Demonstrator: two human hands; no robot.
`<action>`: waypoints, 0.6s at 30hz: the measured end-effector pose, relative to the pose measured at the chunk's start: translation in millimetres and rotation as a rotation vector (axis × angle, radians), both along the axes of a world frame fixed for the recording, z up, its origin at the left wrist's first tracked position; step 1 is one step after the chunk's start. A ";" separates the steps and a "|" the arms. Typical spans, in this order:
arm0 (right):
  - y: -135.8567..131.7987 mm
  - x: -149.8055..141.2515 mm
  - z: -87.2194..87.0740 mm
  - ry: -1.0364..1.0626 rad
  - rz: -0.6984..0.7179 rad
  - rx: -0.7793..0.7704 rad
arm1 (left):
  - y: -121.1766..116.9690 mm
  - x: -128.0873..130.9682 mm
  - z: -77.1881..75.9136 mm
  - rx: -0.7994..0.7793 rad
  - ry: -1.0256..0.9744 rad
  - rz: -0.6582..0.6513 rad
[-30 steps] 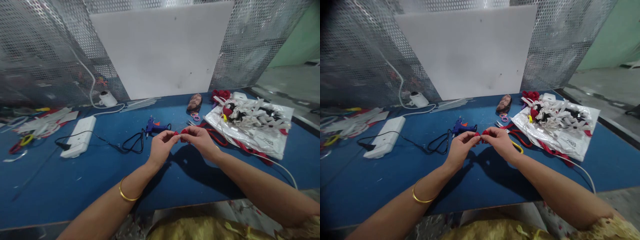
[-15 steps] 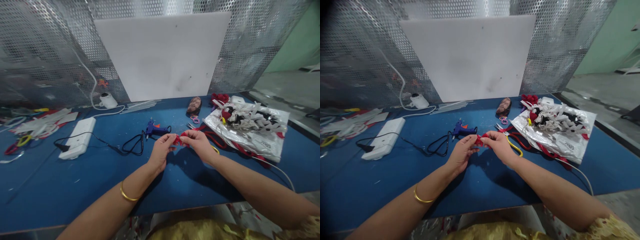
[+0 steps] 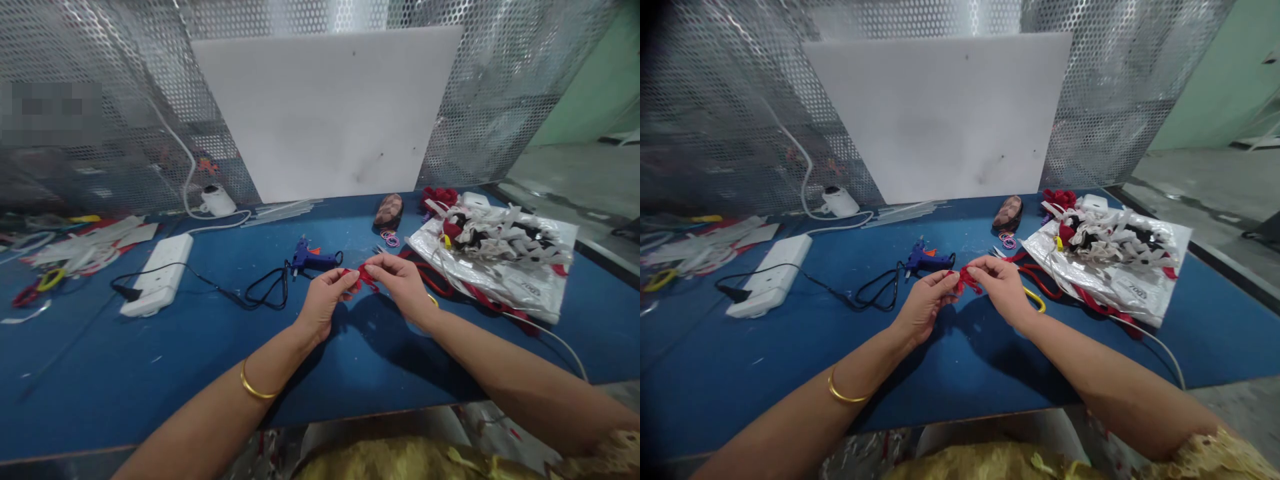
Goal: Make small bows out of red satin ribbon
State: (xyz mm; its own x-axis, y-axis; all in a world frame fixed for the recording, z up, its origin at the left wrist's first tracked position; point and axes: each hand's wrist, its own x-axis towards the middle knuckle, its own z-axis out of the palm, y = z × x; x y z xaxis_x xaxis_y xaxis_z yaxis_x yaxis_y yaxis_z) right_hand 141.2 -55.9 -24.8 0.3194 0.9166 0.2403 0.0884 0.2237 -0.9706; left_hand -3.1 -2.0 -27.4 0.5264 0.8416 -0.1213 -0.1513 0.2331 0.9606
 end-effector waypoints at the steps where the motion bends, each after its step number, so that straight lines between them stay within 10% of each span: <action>1: -0.3 -0.8 0.2 0.005 0.004 -0.005 | -0.3 0.0 0.0 0.008 0.011 -0.009; 18: 0.4 -1.2 -6.4 0.003 0.029 -0.051 | -0.9 0.1 1.3 0.111 0.120 -0.090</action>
